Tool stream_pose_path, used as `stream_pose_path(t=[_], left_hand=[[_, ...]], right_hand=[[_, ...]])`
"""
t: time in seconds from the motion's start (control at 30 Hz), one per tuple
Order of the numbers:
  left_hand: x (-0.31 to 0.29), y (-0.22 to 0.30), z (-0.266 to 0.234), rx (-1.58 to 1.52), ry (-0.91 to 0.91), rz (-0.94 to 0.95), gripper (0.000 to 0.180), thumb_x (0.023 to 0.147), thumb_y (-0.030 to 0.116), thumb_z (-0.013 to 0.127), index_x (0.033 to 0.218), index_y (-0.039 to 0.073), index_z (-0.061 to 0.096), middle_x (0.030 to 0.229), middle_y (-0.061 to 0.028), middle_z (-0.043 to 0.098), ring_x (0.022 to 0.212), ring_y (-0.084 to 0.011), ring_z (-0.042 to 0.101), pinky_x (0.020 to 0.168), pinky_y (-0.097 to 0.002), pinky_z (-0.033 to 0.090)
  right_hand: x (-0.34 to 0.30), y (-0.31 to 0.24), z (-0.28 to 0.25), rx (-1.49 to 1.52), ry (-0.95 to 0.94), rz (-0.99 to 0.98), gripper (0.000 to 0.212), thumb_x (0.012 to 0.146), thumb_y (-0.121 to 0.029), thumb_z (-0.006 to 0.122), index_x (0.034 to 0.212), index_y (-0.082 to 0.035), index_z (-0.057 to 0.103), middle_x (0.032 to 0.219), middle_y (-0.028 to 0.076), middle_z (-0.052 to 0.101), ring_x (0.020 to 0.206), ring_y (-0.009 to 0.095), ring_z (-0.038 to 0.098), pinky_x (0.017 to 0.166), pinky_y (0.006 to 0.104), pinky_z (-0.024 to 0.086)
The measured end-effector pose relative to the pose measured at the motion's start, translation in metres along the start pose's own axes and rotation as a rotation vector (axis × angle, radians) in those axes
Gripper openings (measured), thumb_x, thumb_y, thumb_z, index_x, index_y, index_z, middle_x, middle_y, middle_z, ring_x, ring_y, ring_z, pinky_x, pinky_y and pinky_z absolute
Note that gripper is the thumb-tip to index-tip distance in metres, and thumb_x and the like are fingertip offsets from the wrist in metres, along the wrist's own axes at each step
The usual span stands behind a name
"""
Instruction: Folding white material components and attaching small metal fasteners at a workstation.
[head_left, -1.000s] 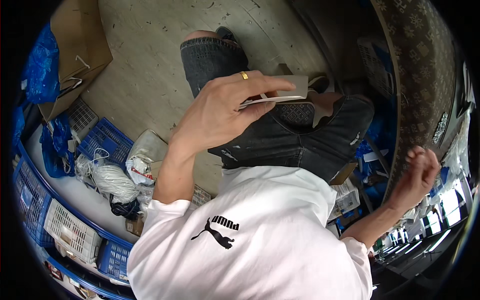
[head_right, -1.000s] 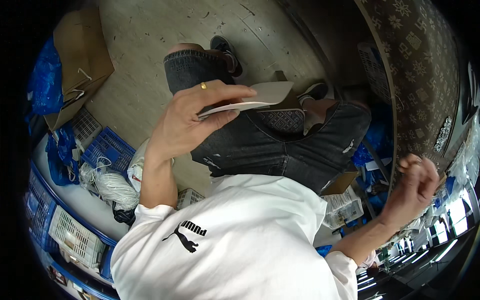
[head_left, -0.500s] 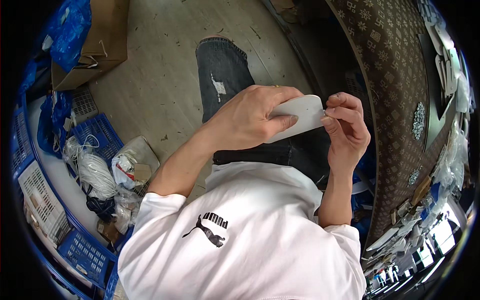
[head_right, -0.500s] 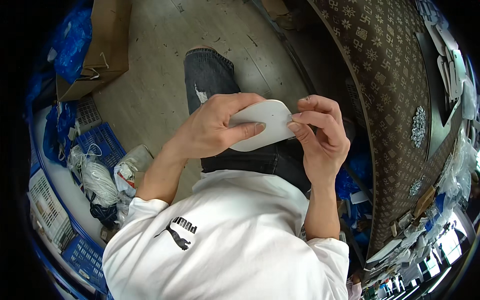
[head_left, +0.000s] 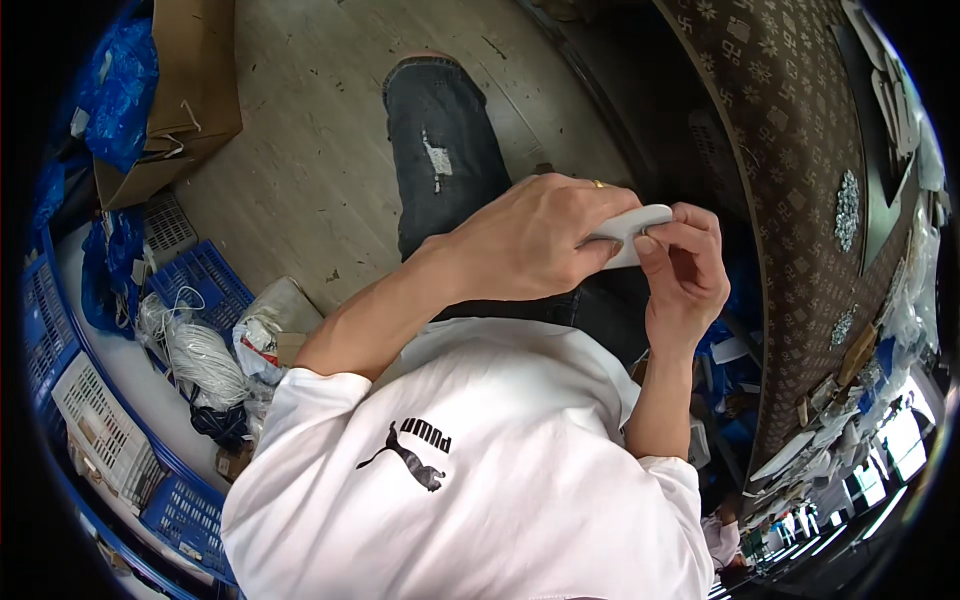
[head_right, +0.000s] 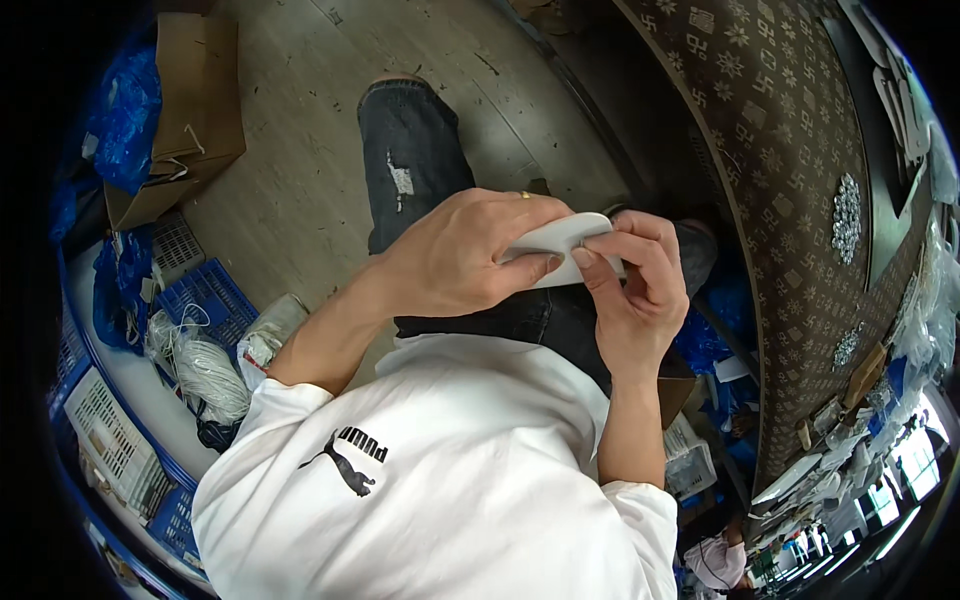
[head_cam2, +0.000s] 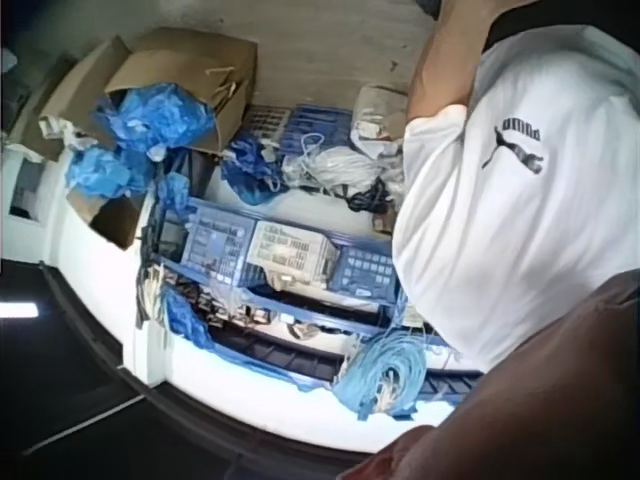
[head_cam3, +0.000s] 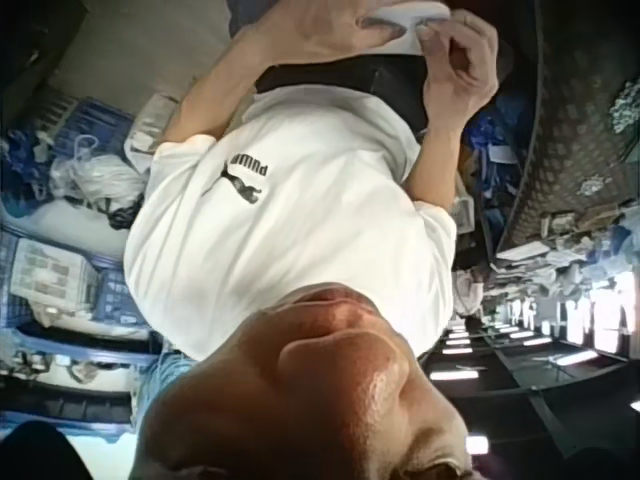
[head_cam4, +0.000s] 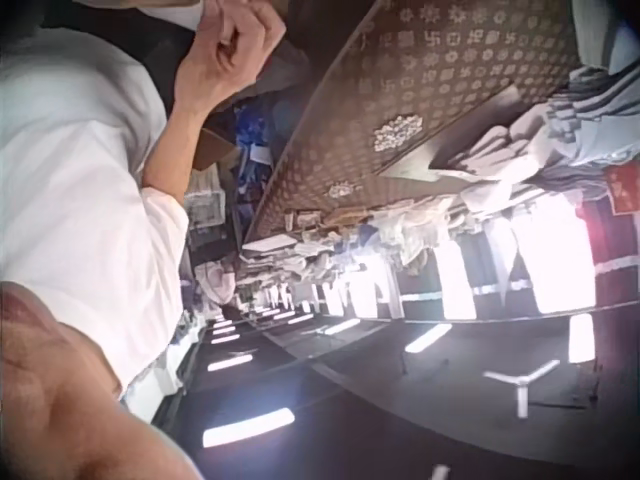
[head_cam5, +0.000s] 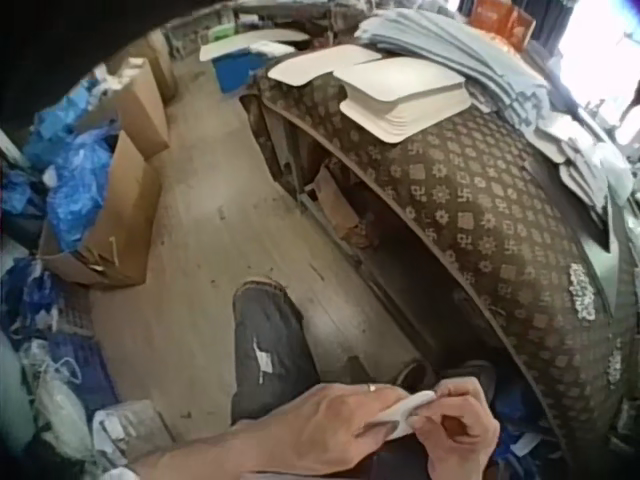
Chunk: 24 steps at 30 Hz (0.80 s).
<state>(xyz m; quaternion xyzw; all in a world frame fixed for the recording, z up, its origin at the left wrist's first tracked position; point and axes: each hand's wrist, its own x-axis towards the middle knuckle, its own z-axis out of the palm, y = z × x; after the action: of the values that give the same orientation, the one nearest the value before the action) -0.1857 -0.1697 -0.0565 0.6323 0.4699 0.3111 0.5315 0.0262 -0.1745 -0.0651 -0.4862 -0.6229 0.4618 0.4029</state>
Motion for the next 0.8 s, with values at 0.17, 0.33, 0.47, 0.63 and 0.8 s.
stream_pose_path(t=[0.17, 0.33, 0.47, 0.63, 0.8], left_hand=[[0.036, -0.038, -0.011, -0.032, -0.153, 0.0, 0.031, 0.094, 0.025, 0.073, 0.114, 0.001, 0.07, 0.09, -0.018, 0.073, 0.081, -0.0366, 0.071, 0.07, -0.042, 0.055], [0.069, -0.089, -0.032, -0.047, -0.159, -0.033, 0.036, 0.095, 0.036, 0.071, 0.111, 0.005, 0.073, 0.078, -0.0145, 0.072, 0.075, -0.0354, 0.07, 0.065, -0.043, 0.052], [0.081, -0.138, -0.049, 0.099, -0.051, -0.061, 0.031, 0.094, 0.036, 0.072, 0.107, 0.007, 0.075, 0.076, -0.0099, 0.071, 0.071, -0.0307, 0.07, 0.063, -0.0427, 0.051], [0.037, -0.198, -0.038, 0.017, 0.171, -0.244, 0.017, 0.086, 0.026, 0.074, 0.097, 0.013, 0.07, 0.076, -0.003, 0.067, 0.068, -0.024, 0.067, 0.068, -0.0375, 0.052], [0.024, -0.218, -0.012, 0.246, -0.028, -0.45, 0.024, 0.074, 0.011, 0.075, 0.096, 0.006, 0.068, 0.076, -0.003, 0.062, 0.069, -0.0189, 0.066, 0.071, -0.0331, 0.053]], right_hand=[[0.031, 0.017, 0.006, 0.342, 0.038, 0.27, 0.035, 0.089, 0.001, 0.08, 0.117, -0.003, 0.06, 0.108, 0.006, 0.059, 0.097, 0.012, 0.055, 0.09, 0.0258, 0.045], [0.092, 0.085, -0.021, 0.59, -0.268, 0.688, 0.029, 0.098, -0.011, 0.073, 0.119, -0.003, 0.055, 0.109, 0.007, 0.062, 0.097, 0.016, 0.06, 0.089, 0.0285, 0.048], [0.149, 0.209, -0.048, 0.473, -0.258, 0.944, 0.033, 0.103, -0.023, 0.07, 0.126, -0.003, 0.058, 0.117, 0.009, 0.064, 0.104, 0.018, 0.062, 0.089, 0.0332, 0.052], [0.169, 0.415, -0.132, -0.1, -0.102, 1.204, 0.046, 0.105, -0.029, 0.067, 0.142, -0.003, 0.057, 0.137, 0.012, 0.063, 0.12, 0.024, 0.064, 0.092, 0.0376, 0.058], [0.153, 0.569, -0.25, -0.376, 0.119, 1.288, 0.038, 0.107, -0.021, 0.062, 0.139, -0.001, 0.057, 0.113, 0.012, 0.068, 0.091, 0.02, 0.066, 0.07, 0.0322, 0.057]])
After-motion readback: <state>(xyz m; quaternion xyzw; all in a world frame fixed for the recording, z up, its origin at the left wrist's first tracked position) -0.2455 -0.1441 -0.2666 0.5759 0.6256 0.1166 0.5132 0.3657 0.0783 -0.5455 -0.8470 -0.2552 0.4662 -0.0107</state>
